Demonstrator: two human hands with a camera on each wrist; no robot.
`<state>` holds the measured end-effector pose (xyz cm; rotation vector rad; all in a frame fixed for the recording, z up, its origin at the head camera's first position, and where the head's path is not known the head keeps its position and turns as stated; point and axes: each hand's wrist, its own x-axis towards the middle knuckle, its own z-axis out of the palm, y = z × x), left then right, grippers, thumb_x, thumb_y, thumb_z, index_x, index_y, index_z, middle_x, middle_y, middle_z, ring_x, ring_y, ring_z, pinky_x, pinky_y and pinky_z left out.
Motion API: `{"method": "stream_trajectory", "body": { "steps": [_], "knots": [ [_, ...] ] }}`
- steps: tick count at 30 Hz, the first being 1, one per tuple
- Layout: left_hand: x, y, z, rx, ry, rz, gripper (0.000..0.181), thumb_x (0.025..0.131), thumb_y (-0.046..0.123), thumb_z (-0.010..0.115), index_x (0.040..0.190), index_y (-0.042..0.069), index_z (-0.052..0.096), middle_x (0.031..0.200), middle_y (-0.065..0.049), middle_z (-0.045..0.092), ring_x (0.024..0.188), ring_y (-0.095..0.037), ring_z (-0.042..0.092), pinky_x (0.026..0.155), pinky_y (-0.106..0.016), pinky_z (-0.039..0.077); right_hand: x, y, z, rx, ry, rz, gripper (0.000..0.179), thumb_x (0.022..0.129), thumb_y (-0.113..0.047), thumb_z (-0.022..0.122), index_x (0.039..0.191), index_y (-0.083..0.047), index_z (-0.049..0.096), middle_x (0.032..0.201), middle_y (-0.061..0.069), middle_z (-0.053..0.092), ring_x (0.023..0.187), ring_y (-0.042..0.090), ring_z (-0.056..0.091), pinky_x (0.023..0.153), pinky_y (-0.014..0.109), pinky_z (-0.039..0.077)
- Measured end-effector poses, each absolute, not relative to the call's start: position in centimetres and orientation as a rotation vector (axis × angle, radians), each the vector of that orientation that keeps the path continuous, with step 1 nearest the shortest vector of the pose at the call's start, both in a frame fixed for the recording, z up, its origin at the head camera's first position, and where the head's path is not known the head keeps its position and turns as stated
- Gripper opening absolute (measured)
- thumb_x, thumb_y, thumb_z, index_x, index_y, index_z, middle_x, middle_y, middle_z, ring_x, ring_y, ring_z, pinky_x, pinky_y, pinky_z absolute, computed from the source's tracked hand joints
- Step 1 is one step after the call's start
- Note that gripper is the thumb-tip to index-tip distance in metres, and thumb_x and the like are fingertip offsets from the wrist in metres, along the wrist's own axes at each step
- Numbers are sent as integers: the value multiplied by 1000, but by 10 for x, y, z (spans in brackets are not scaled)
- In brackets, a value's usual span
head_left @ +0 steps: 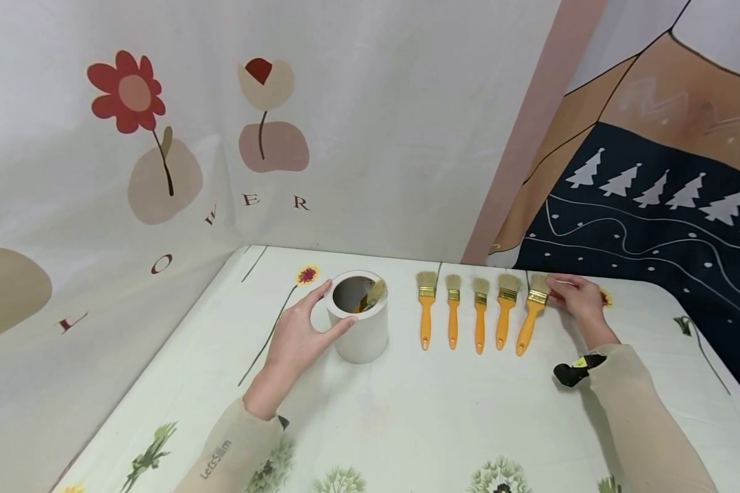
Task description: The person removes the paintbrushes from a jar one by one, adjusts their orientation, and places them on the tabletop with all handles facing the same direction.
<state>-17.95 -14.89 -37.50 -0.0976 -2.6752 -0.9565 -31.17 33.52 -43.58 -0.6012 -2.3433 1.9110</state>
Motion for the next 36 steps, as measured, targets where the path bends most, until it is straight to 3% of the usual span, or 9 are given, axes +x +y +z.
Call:
{"method": "stream_trajectory", "body": {
  "steps": [5,10,14,20,27,33,36],
  "knots": [
    [-179,-149,-376,-95,-2680,-959,80,80,50,79,147,17,51,138,-11,63,129,-34,58,103,-54,47,-314,333,-440,-597,-2361,1903,7,96,-24,66,103,-26,68,75,-26,60,65,-7,60,64,12,55],
    [-179,-149,-376,-91,-2683,-955,79,80,50,79,147,18,51,139,-10,63,129,-34,58,103,-54,48,-317,328,-441,-594,-2470,1796,31,101,-20,59,130,-9,61,72,-28,57,65,-8,59,64,11,54],
    [-178,-149,-375,-90,-2685,-952,79,80,50,79,147,17,51,139,-10,63,128,-34,59,103,-54,48,-318,325,-442,-582,-2518,1726,41,102,-16,57,141,-3,53,72,-29,54,65,-9,58,65,10,54],
    [-178,-149,-375,-87,-2685,-951,79,80,50,79,147,18,51,139,-10,63,128,-34,59,102,-54,48,-319,323,-443,-588,-2528,1698,42,102,-14,56,142,-2,52,73,-28,53,66,-9,56,66,9,54],
    [-178,-149,-375,-94,-2679,-942,80,80,50,79,147,17,51,138,-10,64,127,-34,60,102,-53,48,-318,325,-443,-616,-2524,1688,42,102,-14,55,143,-5,51,91,-18,55,74,-7,56,69,8,53],
    [-178,-149,-375,-93,-2676,-943,80,79,50,79,146,17,52,137,-10,64,126,-34,60,101,-53,49,-317,329,-442,-571,-2538,1658,40,103,-10,53,142,-3,52,93,-18,56,77,-10,55,72,7,53],
    [-179,-149,-375,-94,-2676,-941,79,80,50,79,146,17,52,138,-10,64,127,-34,60,102,-53,48,-316,330,-442,-545,-2551,1628,39,103,-8,52,142,-2,51,100,-12,59,78,-10,55,71,7,53]
  ]
}}
